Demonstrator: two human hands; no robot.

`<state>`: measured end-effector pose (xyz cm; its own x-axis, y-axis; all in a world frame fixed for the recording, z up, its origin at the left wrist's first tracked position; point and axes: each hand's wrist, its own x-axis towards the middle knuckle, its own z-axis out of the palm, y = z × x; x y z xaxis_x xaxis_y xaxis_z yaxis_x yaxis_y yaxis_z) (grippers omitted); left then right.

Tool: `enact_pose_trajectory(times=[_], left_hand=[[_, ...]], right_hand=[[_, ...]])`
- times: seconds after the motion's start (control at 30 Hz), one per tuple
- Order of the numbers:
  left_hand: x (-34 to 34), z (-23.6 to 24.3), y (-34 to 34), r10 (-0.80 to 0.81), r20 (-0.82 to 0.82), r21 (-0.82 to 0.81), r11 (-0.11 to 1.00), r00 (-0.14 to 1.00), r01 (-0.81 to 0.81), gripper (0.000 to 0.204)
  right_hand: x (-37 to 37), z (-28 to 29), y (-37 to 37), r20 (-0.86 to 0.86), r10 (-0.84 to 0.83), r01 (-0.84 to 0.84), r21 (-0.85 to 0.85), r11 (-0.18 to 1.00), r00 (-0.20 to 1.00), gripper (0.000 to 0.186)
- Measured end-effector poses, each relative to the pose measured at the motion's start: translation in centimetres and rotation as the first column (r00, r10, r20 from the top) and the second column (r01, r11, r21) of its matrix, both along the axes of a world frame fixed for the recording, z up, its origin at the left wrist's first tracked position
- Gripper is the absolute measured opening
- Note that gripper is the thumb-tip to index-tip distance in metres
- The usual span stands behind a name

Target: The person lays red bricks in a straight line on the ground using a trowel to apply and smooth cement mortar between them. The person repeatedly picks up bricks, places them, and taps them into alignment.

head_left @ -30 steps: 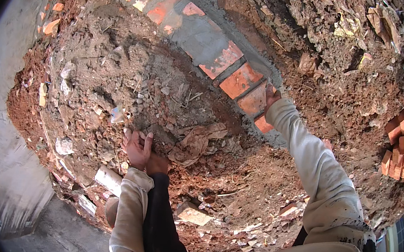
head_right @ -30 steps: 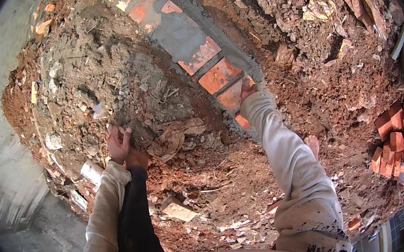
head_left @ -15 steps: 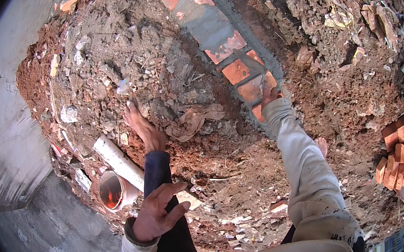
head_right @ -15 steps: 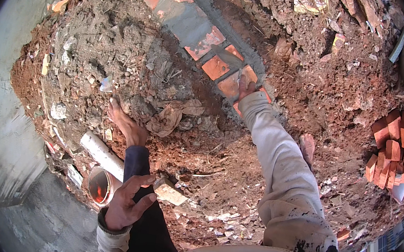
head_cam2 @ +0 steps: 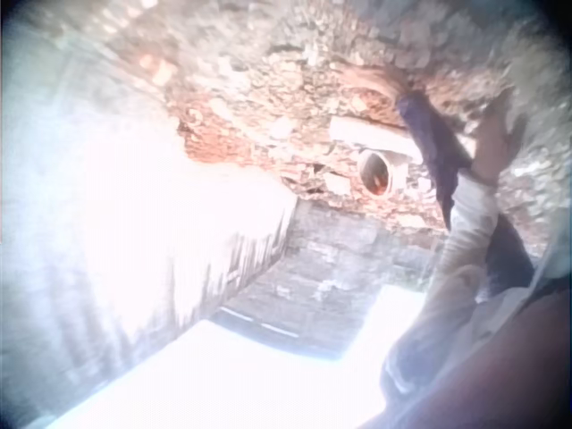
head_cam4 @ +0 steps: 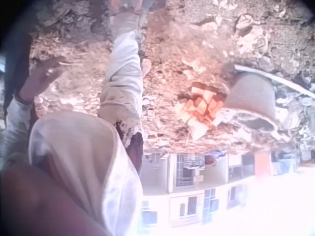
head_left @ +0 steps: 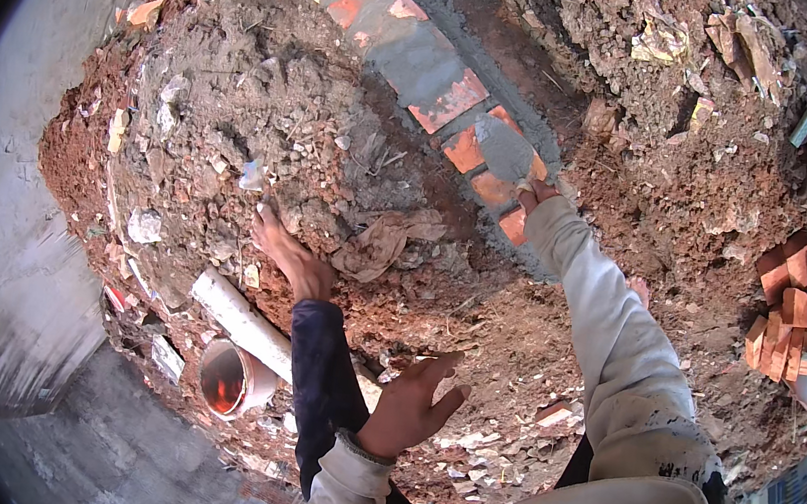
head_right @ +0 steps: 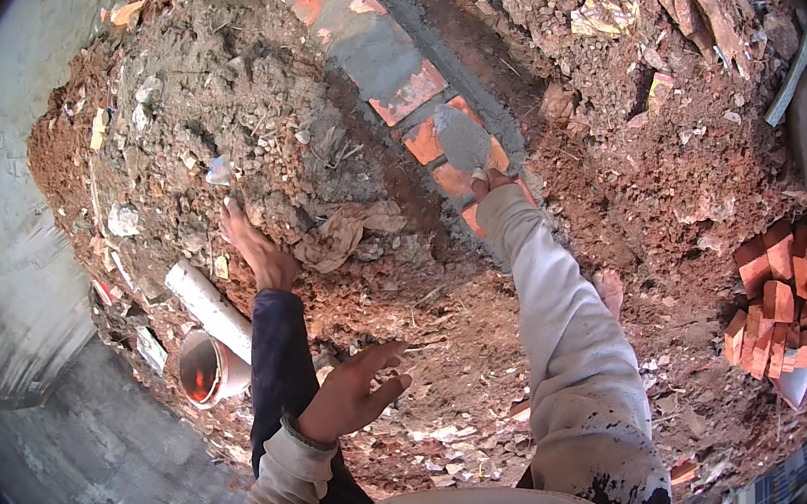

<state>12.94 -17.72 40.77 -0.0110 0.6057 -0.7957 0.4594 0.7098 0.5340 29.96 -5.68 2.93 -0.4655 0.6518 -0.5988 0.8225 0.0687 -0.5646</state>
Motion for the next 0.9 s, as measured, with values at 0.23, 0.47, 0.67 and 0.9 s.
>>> enact_pose_trajectory(times=[0.23,0.47,0.67,0.9], left_hand=[[-0.9,-1.6,-1.3,0.018,0.031,-0.110,0.994,0.999,-0.015,0.046],[-0.2,-1.3,1.1,0.073,0.042,-0.266,0.962,0.996,-0.059,0.046],[0.9,-7.1,-0.9,0.008,0.101,-0.200,0.980,0.995,0.012,0.044],[2.3,-5.8,0.6,-0.101,0.041,-0.176,0.979,0.994,0.106,0.039]], right_hand=[[12.1,24.3,-2.2,-0.224,-0.136,0.099,-0.171,0.980,0.965,0.033],[31.3,47.3,5.7,0.151,-0.660,0.608,0.283,0.742,0.736,0.027],[42.6,47.3,23.6,0.341,-0.651,0.352,0.627,0.695,0.679,0.038],[37.2,39.8,27.1,-0.284,-0.828,0.871,0.058,0.489,0.483,0.045]])
